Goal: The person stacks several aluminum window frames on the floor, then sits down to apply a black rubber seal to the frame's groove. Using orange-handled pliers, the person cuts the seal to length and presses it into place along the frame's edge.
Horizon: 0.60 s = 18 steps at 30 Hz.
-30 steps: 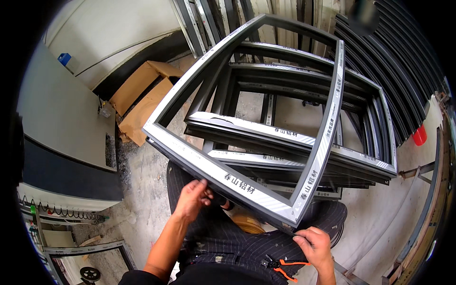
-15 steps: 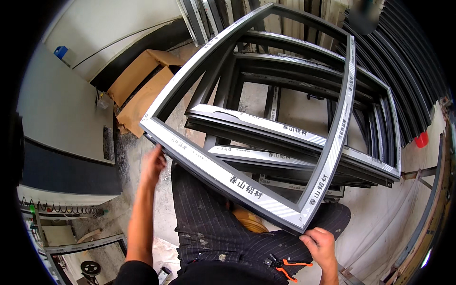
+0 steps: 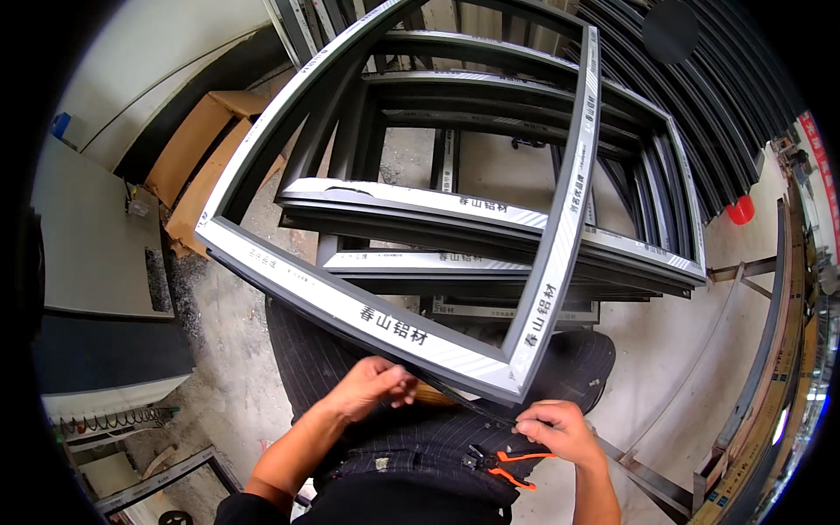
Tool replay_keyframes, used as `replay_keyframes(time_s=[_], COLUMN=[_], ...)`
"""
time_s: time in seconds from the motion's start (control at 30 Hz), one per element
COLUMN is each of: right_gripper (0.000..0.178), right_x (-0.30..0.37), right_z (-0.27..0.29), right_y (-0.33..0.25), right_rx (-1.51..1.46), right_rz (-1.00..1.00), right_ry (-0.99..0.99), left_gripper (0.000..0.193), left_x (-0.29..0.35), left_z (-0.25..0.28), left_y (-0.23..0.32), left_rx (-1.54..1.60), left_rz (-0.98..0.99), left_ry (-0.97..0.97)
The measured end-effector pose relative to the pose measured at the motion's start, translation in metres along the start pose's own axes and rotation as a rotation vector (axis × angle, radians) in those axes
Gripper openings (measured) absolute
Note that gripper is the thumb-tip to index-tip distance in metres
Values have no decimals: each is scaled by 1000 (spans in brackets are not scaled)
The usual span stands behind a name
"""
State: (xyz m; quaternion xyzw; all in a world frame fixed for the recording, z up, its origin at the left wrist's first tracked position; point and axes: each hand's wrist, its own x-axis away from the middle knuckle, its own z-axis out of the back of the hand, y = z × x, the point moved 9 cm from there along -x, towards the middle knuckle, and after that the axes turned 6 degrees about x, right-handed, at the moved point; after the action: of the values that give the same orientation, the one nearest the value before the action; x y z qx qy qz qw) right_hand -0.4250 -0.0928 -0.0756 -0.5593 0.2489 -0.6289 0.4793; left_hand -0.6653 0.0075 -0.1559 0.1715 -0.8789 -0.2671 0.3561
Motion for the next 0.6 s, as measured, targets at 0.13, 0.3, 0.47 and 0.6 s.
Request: replay_keyframes(time_s=[0.13,0.3,0.47,0.6], right_gripper=[11,13,16,17], right_x=[-2,5,8,6], right_z=[9,16,15,13], right_y=[-12,-23,-34,-35], right_rx=[165,292,408,505], right_rz=[142,233,337,420], right_ry=[165,387,444,488], left_gripper=[38,41,45,44], left_x=[-8,-5,-6,-8], left_z=[-19,-23,-38,-44], left_y=[-4,-2,-13,-19], left_rx=[54,63,42,26], left_rz=[-20,-36,11,4], left_ry=[33,55,32,29])
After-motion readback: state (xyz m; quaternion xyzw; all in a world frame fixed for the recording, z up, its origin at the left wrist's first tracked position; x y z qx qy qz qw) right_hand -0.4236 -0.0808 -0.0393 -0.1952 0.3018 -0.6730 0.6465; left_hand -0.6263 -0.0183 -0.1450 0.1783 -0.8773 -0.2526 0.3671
